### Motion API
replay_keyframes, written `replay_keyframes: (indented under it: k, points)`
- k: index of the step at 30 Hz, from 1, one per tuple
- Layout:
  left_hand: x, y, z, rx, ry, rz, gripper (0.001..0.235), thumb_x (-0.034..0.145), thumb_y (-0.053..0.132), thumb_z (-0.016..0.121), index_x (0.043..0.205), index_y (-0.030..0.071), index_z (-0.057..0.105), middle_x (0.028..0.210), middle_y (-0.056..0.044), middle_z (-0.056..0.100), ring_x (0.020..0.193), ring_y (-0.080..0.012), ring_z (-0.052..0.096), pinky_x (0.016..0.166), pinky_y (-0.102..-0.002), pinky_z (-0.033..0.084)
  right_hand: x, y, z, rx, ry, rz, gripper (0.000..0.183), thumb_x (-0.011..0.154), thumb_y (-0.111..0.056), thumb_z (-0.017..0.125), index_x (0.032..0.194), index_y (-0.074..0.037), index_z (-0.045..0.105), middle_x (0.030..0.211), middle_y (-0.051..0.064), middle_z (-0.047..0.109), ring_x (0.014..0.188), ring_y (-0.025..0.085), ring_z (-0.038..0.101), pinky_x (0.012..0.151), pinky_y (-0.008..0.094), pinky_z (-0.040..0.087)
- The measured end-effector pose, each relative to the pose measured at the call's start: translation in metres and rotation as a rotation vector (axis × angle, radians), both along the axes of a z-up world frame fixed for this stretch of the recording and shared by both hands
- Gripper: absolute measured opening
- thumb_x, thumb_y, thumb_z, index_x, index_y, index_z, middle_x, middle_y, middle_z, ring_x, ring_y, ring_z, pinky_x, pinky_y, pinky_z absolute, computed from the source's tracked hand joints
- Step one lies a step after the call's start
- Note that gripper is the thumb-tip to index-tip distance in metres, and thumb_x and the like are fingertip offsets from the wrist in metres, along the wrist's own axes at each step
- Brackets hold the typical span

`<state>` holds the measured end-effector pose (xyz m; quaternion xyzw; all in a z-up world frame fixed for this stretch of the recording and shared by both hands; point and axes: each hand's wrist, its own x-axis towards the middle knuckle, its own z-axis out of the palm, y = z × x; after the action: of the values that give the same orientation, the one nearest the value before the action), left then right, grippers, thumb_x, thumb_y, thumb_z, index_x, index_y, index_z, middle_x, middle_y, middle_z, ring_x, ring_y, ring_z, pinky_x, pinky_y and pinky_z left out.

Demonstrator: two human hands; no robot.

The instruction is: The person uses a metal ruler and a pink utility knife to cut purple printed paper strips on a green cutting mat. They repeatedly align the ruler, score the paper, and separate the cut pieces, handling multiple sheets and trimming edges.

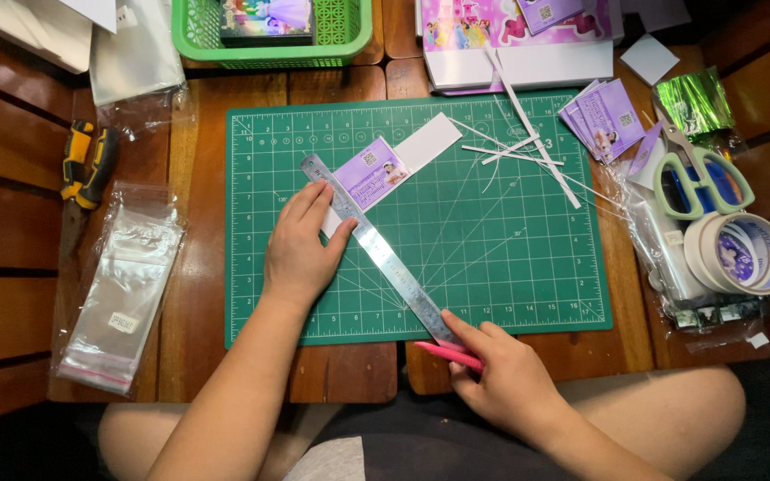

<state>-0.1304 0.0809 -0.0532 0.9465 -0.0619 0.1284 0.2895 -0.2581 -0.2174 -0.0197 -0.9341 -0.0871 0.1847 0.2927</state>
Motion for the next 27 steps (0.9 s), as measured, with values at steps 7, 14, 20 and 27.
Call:
replay_keyframes:
  k: [7, 14, 20, 27]
  points:
    - [0.0004, -0.0001, -0.0008, -0.005, -0.005, -0.004, 0.056, 0.096, 0.036, 0.07, 0.139, 0.001, 0.061, 0.145, -0.014, 0.06, 0.136, -0.0346, 0.052, 0.112, -0.05, 0.045, 0.0017, 0.0, 0.0061, -0.009, 0.09, -0.073, 0.072, 0.079, -0.029, 0.073, 0.148, -0.041, 0.058, 0.082, -0.004, 0.059, 0.072, 0.02, 0.067, 0.074, 0.03, 0.055]
    - [0.0001, 0.0, -0.0006, -0.01, -0.013, -0.001, 0.056, 0.095, 0.035, 0.071, 0.138, 0.001, 0.062, 0.144, -0.013, 0.06, 0.136, -0.0341, 0.052, 0.111, -0.049, 0.046, 0.0021, -0.0003, 0.0071, -0.008, 0.077, -0.055, 0.072, 0.078, -0.028, 0.073, 0.148, -0.04, 0.058, 0.083, -0.003, 0.06, 0.075, 0.022, 0.069, 0.077, 0.032, 0.055]
    - [-0.0004, -0.001, 0.0033, -0.008, 0.008, 0.004, 0.056, 0.095, 0.035, 0.071, 0.138, 0.001, 0.061, 0.144, -0.013, 0.06, 0.135, -0.0339, 0.052, 0.11, -0.05, 0.046, 0.0027, -0.0023, 0.0038, -0.003, 0.076, -0.053, 0.071, 0.079, -0.029, 0.073, 0.148, -0.04, 0.058, 0.084, -0.003, 0.062, 0.075, 0.021, 0.069, 0.076, 0.031, 0.054]
    - [-0.0009, -0.0014, 0.0021, -0.015, -0.005, 0.011, 0.056, 0.095, 0.035, 0.072, 0.138, 0.001, 0.061, 0.144, -0.013, 0.06, 0.136, -0.0334, 0.052, 0.109, -0.05, 0.047, 0.0045, -0.0033, 0.0029, 0.052, 0.074, -0.071, 0.069, 0.079, -0.028, 0.074, 0.145, -0.04, 0.06, 0.081, -0.002, 0.063, 0.071, 0.019, 0.068, 0.077, 0.027, 0.053]
